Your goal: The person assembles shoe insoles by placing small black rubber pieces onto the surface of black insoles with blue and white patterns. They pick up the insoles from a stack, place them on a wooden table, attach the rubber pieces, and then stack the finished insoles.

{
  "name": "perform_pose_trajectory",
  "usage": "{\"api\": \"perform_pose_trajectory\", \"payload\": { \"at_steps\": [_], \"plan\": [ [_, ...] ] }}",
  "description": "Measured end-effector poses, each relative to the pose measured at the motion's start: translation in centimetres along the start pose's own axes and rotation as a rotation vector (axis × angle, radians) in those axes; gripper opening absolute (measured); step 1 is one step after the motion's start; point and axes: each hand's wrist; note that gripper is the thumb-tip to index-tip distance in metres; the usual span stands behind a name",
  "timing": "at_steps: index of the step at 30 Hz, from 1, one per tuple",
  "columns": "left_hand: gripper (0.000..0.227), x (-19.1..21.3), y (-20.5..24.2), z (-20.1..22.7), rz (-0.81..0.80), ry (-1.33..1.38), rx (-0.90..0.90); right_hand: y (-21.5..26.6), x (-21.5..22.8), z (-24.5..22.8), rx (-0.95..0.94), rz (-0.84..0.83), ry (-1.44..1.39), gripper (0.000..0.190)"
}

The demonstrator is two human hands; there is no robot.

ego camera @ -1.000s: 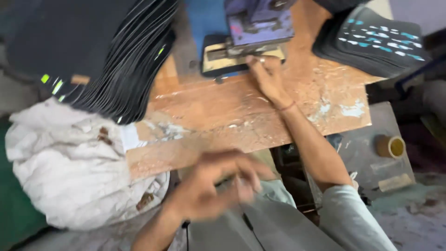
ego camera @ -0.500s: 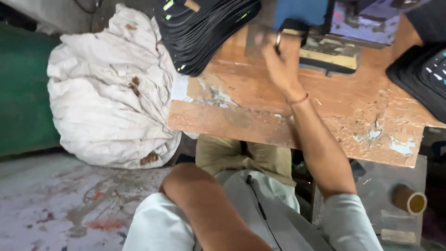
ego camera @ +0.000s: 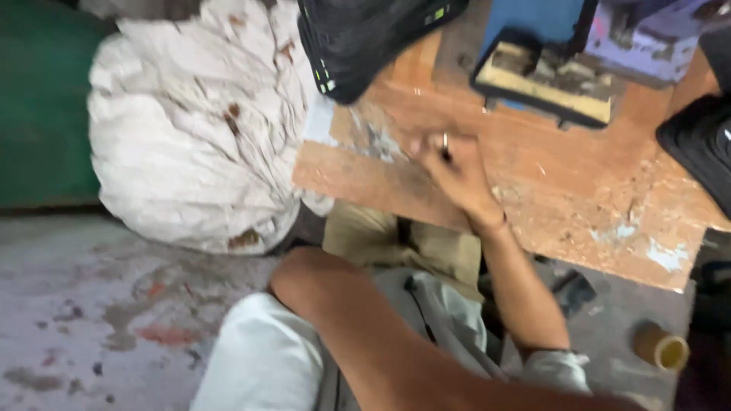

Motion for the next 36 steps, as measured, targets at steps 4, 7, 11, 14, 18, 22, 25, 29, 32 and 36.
{"api": "perform_pose_trajectory", "payload": {
  "at_steps": [4,7,11,14,18,22,25,29,32,36],
  "plan": [
    [0.012,2.8,-0.1,-6.8,-0.075,0.041,-0.054,6.7,5.1,-1.3,-0.315,-0.031,0.282,0.037],
    [0.016,5.4,1.0,-12.5,0.049,-0.182,0.007,10.3,8.2,-0.1,-0.458,0.124,0.255,0.034],
    [0.023,9.7,1.2,-19.1,0.317,-0.426,0.194,13.2,8.4,1.5,-0.413,0.227,0.166,0.032],
    [0.026,11.2,1.8,-21.6,0.389,-0.526,0.305,11.8,8.3,-0.4,-0.476,0.217,0.211,0.030],
    [0.029,11.7,2.8,-24.2,0.399,-0.488,0.345,13.0,11.6,-0.9,-0.566,0.168,0.320,0.013],
    [0.021,11.9,2.7,-25.4,0.365,-0.659,0.316,12.0,24.1,0.6,-0.234,0.412,1.221,0.048],
    [0.015,11.4,3.3,-25.0,0.371,-0.650,0.288,11.9,30.4,3.0,-0.177,0.328,1.401,0.065],
    [0.013,11.3,3.0,-25.2,0.429,-0.654,0.299,14.5,28.9,3.8,-0.413,0.142,1.038,0.036],
    [0.012,11.3,3.0,-25.4,0.461,-0.688,0.313,14.3,22.7,-1.7,-0.366,0.241,0.977,0.036],
    [0.012,11.1,3.1,-25.3,0.460,-0.684,0.301,15.5,15.6,0.1,-0.223,0.071,0.790,0.039]
  ]
}}
Point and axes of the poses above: each hand's wrist, its own y-axis away from the middle knuckle, its own x-axis out of the back of the hand, z = x × y, and after that the axes turned 13 degrees about y, right-handed
